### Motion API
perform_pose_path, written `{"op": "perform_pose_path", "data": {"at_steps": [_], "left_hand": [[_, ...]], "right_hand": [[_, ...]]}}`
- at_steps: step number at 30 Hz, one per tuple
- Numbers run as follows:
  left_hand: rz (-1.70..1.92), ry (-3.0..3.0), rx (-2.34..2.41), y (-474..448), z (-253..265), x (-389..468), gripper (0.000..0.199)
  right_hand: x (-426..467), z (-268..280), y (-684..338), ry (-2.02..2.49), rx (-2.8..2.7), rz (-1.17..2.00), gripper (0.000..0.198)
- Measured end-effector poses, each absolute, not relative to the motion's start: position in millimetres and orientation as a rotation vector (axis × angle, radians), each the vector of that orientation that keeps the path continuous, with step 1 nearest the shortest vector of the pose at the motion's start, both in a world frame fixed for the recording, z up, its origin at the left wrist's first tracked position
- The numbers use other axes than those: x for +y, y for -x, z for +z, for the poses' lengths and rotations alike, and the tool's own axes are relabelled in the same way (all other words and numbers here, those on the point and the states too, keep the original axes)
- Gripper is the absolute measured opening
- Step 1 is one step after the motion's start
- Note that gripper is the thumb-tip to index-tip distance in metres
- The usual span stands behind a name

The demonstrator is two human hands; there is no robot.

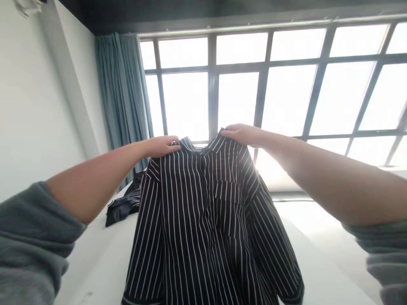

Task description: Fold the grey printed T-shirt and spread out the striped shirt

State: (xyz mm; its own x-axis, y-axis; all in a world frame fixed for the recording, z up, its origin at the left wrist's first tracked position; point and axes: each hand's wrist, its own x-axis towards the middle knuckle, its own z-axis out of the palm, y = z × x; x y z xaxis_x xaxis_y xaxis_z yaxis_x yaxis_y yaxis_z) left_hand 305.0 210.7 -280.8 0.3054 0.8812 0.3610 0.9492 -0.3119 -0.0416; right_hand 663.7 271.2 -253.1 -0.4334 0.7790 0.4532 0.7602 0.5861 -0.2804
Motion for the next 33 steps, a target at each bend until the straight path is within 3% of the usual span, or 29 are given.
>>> {"op": "perform_pose_path", "data": {"at_steps": [7, 10, 14, 17, 21, 25, 33], "left_hand": [[-0.14, 2.414, -1.899, -310.4, -384.2, 307.1, 0.053], [-0.122, 2.226, -2.121, -331.5, -422.5, 339.1, 0.056], [-0.043, 2.103, -2.361, -369.4, -512.3, 366.0, 0.06], [0.076, 2.161, -2.488, -382.5, -594.4, 369.8, 0.056], [0.126, 2.165, -2.646, -372.8, -674.6, 359.5, 0.067], [0.017, 2.137, -2.694, -360.1, -712.0, 348.6, 0.074], [-0.175, 2.12, -2.662, -354.7, -733.4, 349.9, 0.08]], "right_hand": [[371.1, -347.2, -649.3, 1.329, -2.569, 0.248, 0.063], [398.2, -390.3, -627.7, 1.587, -2.459, 0.138, 0.058], [413.0, -489.8, -596.9, 1.838, -2.352, 0.135, 0.071], [409.9, -576.6, -584.8, 1.959, -2.426, 0.283, 0.069], [397.5, -661.8, -591.0, 2.082, -2.476, 0.482, 0.076], [393.8, -699.0, -608.3, 2.075, -2.465, 0.469, 0.074], [411.5, -714.6, -613.2, 2.053, -2.427, 0.424, 0.073]]}}
